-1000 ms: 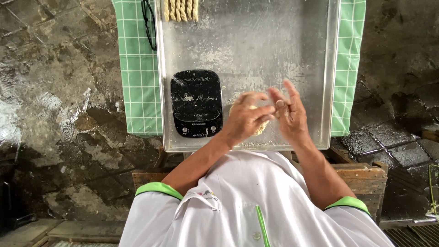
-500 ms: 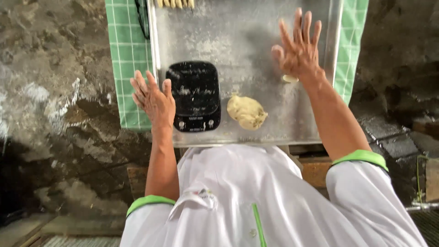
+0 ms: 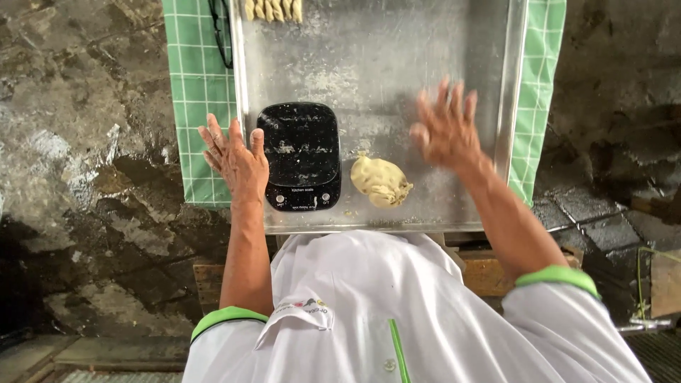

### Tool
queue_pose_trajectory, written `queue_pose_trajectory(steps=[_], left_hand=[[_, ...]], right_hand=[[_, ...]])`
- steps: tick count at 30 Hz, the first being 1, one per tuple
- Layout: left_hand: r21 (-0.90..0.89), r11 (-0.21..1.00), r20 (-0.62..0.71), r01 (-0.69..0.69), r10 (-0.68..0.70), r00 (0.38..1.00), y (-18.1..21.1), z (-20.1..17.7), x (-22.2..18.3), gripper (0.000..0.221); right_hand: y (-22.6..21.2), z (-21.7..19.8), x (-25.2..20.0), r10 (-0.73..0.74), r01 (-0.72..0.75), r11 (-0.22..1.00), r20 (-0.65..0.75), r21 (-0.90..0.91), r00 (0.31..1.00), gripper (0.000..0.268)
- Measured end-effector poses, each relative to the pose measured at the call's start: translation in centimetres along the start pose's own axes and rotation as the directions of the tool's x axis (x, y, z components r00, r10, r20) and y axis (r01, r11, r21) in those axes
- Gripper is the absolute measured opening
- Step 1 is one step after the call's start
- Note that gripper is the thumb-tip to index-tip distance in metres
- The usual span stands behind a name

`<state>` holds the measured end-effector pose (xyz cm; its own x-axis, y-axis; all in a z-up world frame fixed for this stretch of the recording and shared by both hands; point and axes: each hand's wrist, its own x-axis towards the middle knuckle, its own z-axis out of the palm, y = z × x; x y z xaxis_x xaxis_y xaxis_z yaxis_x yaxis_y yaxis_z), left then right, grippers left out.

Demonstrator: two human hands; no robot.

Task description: Shaping small pieces of dough into thin strips by rolling them on a tray and arranging them in rows.

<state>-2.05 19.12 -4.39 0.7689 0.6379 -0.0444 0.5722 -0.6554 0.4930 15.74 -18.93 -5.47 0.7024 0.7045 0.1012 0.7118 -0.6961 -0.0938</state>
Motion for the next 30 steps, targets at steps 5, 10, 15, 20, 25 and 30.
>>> queue_pose_trajectory(steps=[5, 10, 15, 20, 25, 30], left_hand=[[0.055, 0.998, -0.041, -0.024, 0.026, 0.999, 0.1, 0.0, -0.4, 0.08], [0.06, 0.998, 0.003, -0.016, 0.016, 1.0, 0.3, 0.0, -0.5, 0.067], [0.068, 0.997, -0.012, 0.023, -0.022, 1.0, 1.2, -0.3, -0.2, 0.081], [0.068, 0.998, 0.004, -0.004, 0.004, 1.0, 0.7, -0.5, -0.1, 0.079], [0.079, 0.996, -0.035, -0.037, 0.04, 0.999, -0.5, 0.6, 0.1, 0.087], [0.07, 0.998, 0.019, -0.006, 0.005, 1.0, 0.3, 0.0, 0.3, 0.084]], right_hand=[[6.5, 1.8, 8.1, 0.133, -0.148, 0.988, 0.207, 0.055, 0.969, 0.08], [5.1, 2.3, 6.4, 0.146, -0.144, 0.989, -0.041, 0.041, 0.988, 0.076], [-1.4, 1.2, -3.1, 0.048, -0.052, 0.996, -0.047, -0.075, 0.998, 0.074], [1.5, 3.4, -1.0, 0.039, -0.039, 0.999, -0.02, -0.014, 0.999, 0.075], [4.1, -1.8, 9.8, 0.31, -0.324, 0.943, 0.164, 0.07, 0.937, 0.079], [4.4, -1.0, 10.9, 0.245, -0.248, 0.969, 0.096, 0.016, 0.965, 0.109]])
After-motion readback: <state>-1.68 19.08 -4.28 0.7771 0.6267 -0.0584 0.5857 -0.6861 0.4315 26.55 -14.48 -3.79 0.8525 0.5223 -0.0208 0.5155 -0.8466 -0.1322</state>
